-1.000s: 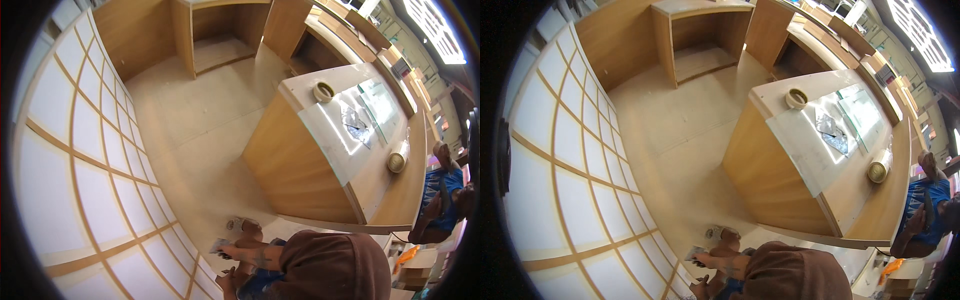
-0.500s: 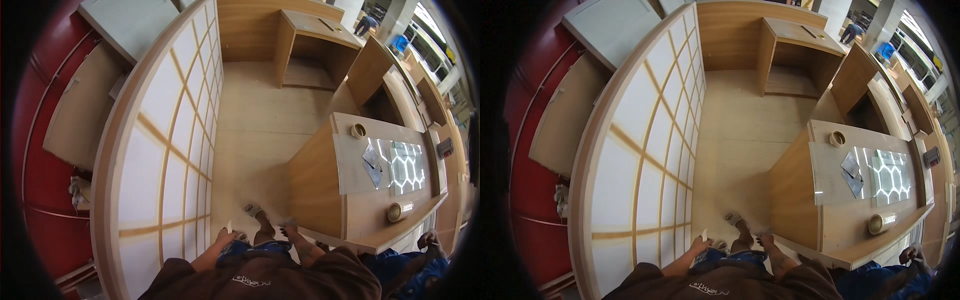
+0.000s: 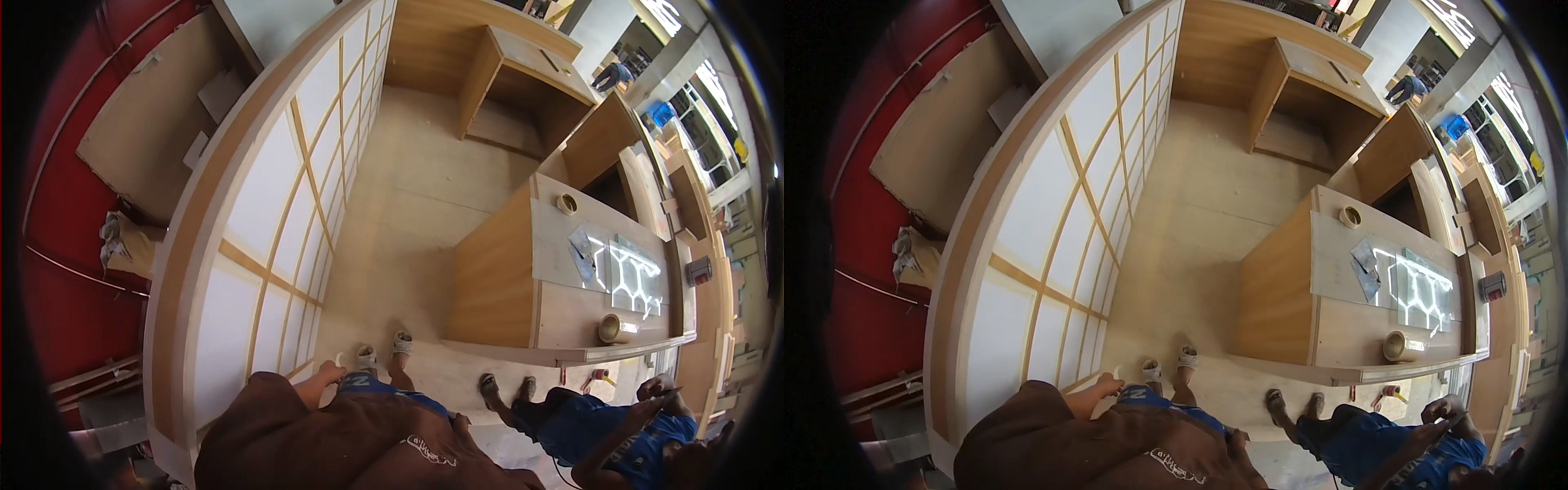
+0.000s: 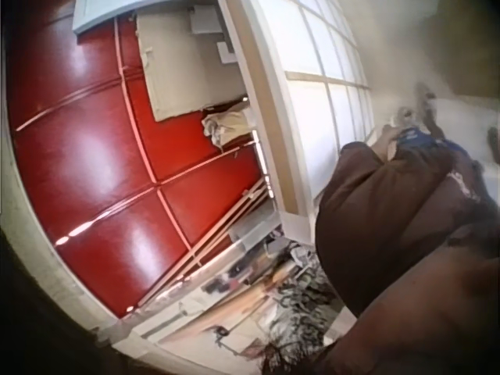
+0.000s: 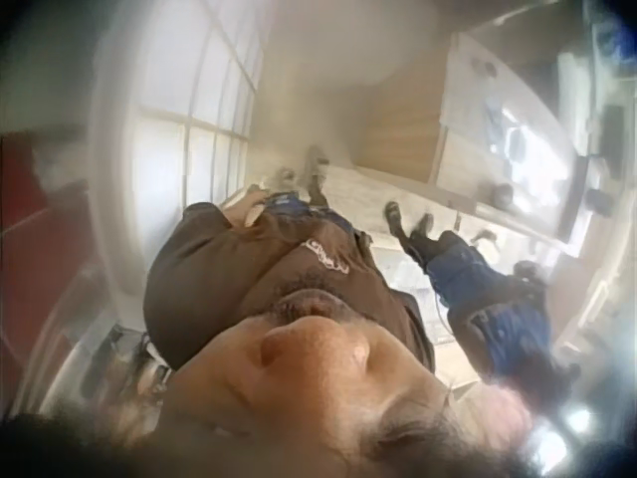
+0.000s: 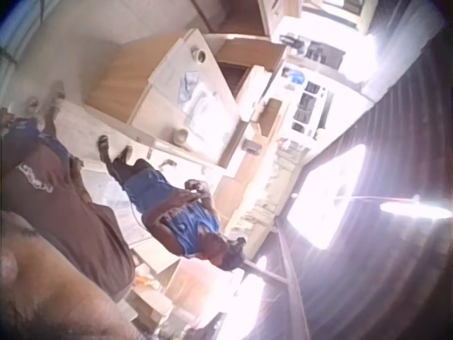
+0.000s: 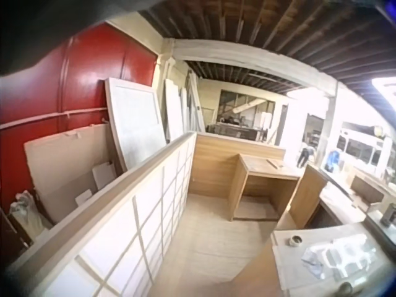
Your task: The recorder is applying masking tape to a grid-like wooden frame and using a putty knife to secure or trim it.
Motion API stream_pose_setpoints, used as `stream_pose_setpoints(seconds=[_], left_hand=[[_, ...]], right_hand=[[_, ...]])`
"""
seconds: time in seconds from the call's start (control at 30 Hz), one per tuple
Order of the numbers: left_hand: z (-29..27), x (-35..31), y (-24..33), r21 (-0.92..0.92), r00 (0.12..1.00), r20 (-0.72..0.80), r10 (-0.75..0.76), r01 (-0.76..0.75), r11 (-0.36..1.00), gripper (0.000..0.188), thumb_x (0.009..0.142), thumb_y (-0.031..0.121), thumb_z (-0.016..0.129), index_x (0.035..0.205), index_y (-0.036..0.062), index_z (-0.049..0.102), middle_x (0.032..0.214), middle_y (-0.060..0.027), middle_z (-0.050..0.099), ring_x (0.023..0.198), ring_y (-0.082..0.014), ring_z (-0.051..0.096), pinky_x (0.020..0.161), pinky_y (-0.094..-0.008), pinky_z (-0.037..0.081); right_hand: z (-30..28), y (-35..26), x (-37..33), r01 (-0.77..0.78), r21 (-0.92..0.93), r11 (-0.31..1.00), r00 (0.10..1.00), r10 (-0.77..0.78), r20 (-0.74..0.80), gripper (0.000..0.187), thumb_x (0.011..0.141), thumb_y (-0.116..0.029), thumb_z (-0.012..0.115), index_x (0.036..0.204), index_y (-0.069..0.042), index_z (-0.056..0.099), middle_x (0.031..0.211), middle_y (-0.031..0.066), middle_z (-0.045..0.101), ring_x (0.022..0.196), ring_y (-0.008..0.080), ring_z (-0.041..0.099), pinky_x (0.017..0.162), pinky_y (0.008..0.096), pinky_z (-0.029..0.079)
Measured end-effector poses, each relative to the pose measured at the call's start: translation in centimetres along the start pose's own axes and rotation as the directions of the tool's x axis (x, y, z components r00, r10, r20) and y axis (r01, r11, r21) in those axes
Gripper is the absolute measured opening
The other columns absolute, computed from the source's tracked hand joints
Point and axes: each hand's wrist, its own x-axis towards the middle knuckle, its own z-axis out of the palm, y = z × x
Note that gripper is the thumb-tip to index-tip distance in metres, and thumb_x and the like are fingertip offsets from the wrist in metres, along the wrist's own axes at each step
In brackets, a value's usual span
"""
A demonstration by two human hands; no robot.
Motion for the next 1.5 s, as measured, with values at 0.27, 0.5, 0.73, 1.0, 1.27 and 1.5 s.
stream_pose_setpoints(seconds=[0.27,0.5,0.73,1.0,1.27,1.5], left_hand=[[0.3,-1.0,0.3,-0.017,0.995,0.033,0.094,-0.094,0.995,0.04,0.085,0.032,0.072,0.084,-0.0079,0.077,0.076,-0.0188,0.077,0.068,-0.0284,0.078,0.065,-0.0414,0.061],[1.8,-1.3,4.0,-0.011,0.982,-0.068,0.179,-0.18,0.984,0.039,0.085,0.031,0.072,0.088,-0.0071,0.078,0.074,-0.019,0.076,0.067,-0.029,0.077,0.065,-0.0407,0.062],[4.9,-3.3,4.0,0.115,0.975,-0.114,0.189,-0.176,0.978,0.048,0.083,0.037,0.077,0.102,-0.0074,0.077,0.093,-0.0245,0.077,0.082,-0.0354,0.078,0.075,-0.0445,0.061],[9.9,-5.8,4.6,0.27,0.98,-0.077,0.186,-0.159,0.95,0.06,0.081,0.046,0.078,0.115,-0.0034,0.076,0.116,-0.0288,0.076,0.112,-0.0431,0.073,0.095,-0.0483,0.058],[12.5,-7.2,6.0,0.199,0.966,-0.183,0.184,-0.147,0.969,0.067,0.081,0.047,0.075,0.116,-0.0092,0.074,0.119,-0.0335,0.073,0.115,-0.0454,0.071,0.099,-0.0489,0.057],[14.6,-7.2,7.3,0.238,0.954,-0.244,0.176,-0.117,0.964,0.065,0.082,0.049,0.074,0.114,-0.0077,0.075,0.116,-0.0327,0.074,0.115,-0.045,0.071,0.1,-0.049,0.056]], right_hand=[[-0.1,6.3,0.8,0.033,0.555,0.831,0.994,-0.085,0.068,0.036,0.106,-0.033,0.054,0.123,-0.005,0.071,0.1,0.0101,0.071,0.083,0.0263,0.068,0.069,0.0414,0.056],[0.6,0.6,0.3,-0.188,0.635,0.749,0.98,0.102,0.17,0.038,0.107,-0.037,0.051,0.124,-0.008,0.068,0.104,0.0108,0.074,0.084,0.0274,0.07,0.069,0.0408,0.054],[-0.7,1.7,1.8,-0.144,0.624,0.768,0.974,-0.002,0.227,0.04,0.106,-0.036,0.053,0.129,-0.006,0.066,0.106,0.0125,0.075,0.085,0.0269,0.07,0.075,0.0401,0.055],[-0.5,19.8,16.3,0.214,-0.026,0.976,0.971,-0.21,0.114,0.029,0.103,-0.026,0.055,0.118,-0.006,0.07,0.113,0.0222,0.076,0.095,0.0405,0.077,0.079,0.0521,0.059],[-4.6,22.4,17.1,0.252,-0.397,0.883,0.966,-0.255,0.047,0.037,0.105,-0.038,0.057,0.117,-0.006,0.071,0.1,0.0212,0.078,0.087,0.0386,0.076,0.072,0.049,0.058],[-10.4,12.5,6.2,-0.11,0.543,0.832,0.993,0.068,0.098,0.04,0.106,-0.039,0.057,0.12,-0.003,0.07,0.095,0.0121,0.077,0.073,0.0248,0.072,0.062,0.0385,0.054]])
